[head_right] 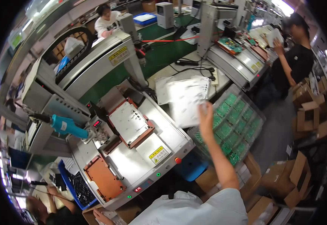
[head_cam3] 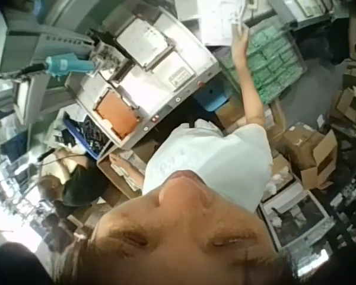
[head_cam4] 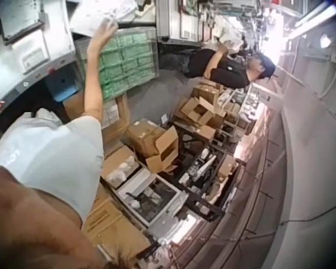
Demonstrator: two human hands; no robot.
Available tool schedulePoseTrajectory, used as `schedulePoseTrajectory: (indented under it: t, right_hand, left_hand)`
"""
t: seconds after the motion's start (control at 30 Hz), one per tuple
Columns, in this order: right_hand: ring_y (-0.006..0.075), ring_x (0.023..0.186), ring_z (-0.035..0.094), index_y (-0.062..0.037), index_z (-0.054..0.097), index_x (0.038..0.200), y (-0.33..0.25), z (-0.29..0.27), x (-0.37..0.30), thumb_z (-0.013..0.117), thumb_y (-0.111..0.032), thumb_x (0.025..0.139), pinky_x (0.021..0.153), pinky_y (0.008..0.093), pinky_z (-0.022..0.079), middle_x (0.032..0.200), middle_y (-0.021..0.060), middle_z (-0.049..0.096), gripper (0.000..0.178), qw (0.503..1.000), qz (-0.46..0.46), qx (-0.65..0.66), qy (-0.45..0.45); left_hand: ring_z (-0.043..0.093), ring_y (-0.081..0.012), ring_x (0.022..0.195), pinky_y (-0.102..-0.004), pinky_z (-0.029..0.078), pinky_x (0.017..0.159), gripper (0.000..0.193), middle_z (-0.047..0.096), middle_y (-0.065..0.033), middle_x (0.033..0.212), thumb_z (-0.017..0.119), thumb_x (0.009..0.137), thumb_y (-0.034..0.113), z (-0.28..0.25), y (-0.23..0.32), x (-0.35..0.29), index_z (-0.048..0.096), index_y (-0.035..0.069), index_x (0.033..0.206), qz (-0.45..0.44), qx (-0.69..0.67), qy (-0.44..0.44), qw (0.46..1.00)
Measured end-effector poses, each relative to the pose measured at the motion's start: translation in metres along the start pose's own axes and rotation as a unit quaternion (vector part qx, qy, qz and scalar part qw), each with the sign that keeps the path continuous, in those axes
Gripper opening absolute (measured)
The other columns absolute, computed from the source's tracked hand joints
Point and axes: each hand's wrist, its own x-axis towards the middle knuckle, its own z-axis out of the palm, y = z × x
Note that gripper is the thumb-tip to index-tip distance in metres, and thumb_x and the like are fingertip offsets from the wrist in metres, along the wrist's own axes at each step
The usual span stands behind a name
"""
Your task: Assembling small plastic components using an industrial jig and press machine.
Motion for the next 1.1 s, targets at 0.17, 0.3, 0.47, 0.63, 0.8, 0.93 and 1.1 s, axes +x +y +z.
schedulePoseTrajectory:
  t: [0.17,0.3,0.47,0.63,0.8,0.93,1.1]
  right_hand:
    - [0.0341,0.103,0.050,0.0070,0.047,0.115,0.258,-0.043,0.153,0.057,-0.032,0.094,0.093,0.0438,0.039,0.114,0.0263,0.051,0.046,0.964,-0.071,-0.237,0.101]
    - [0.0313,0.083,0.053,0.0076,0.062,0.095,0.340,-0.099,0.272,0.056,-0.043,0.091,0.079,0.0448,0.046,0.096,0.0229,0.061,0.051,0.944,0.002,-0.318,0.086]
    - [0.0334,0.099,0.057,0.0056,0.062,0.112,0.319,-0.002,0.267,0.058,-0.060,0.082,0.089,0.0465,0.047,0.112,0.0230,0.059,0.072,0.881,0.271,-0.386,0.030]
    - [0.0342,0.105,0.058,0.0090,0.054,0.124,0.254,-0.019,0.253,0.064,-0.049,0.084,0.090,0.0423,0.046,0.118,0.0234,0.059,0.071,0.867,0.131,-0.481,0.010]
    - [0.0246,0.098,0.062,0.0042,0.058,0.121,0.040,0.049,0.081,0.048,-0.017,0.098,0.082,0.0324,0.050,0.115,0.0148,0.063,0.033,0.973,-0.187,-0.113,0.081]
    - [0.0207,0.085,0.059,0.0032,0.061,0.115,-0.084,0.110,-0.040,0.047,-0.013,0.097,0.077,0.0307,0.049,0.109,0.0118,0.063,0.028,0.966,-0.250,-0.018,-0.067]
    - [0.0192,0.095,0.057,0.0007,0.059,0.108,-0.145,0.195,-0.201,0.054,-0.002,0.091,0.082,0.0319,0.048,0.106,0.0125,0.059,0.018,0.824,-0.324,0.009,-0.465]
  left_hand:
    - [0.056,-0.0184,0.081,-0.0342,0.048,0.067,0.041,0.057,-0.0056,0.101,0.055,0.091,0.035,-0.060,-0.109,-0.089,0.047,0.012,0.124,-0.307,-0.052,-0.013,0.950]
    - [0.060,-0.0332,0.091,-0.0433,0.047,0.078,0.032,0.063,-0.0192,0.097,0.044,0.094,0.026,-0.040,-0.192,-0.159,0.064,0.004,0.103,-0.254,0.165,-0.195,0.933]
    - [0.056,-0.0373,0.112,-0.0434,0.041,0.098,0.040,0.061,-0.0225,0.117,0.037,0.094,0.029,-0.059,-0.145,-0.184,0.064,0.005,0.112,-0.251,0.269,-0.240,0.898]
    - [0.062,-0.0343,0.104,-0.0410,0.047,0.091,0.039,0.065,-0.0190,0.110,0.048,0.089,0.034,-0.045,-0.117,-0.174,0.068,0.006,0.107,-0.299,0.203,-0.227,0.904]
    - [0.065,-0.0368,0.091,-0.0416,0.050,0.083,0.034,0.068,-0.0209,0.097,0.063,0.079,0.023,-0.035,-0.168,-0.185,0.068,0.004,0.107,-0.336,0.198,-0.057,0.919]
    - [0.053,-0.0412,0.107,-0.0437,0.044,0.093,0.037,0.059,-0.0229,0.115,0.058,0.075,0.005,-0.035,-0.154,-0.183,0.061,0.000,0.112,-0.268,0.320,0.078,0.905]
    - [0.033,-0.0421,0.130,-0.0487,0.029,0.108,0.054,0.040,-0.0233,0.138,0.056,0.076,0.001,-0.045,-0.153,-0.162,0.050,0.003,0.129,-0.193,0.399,0.124,0.888]
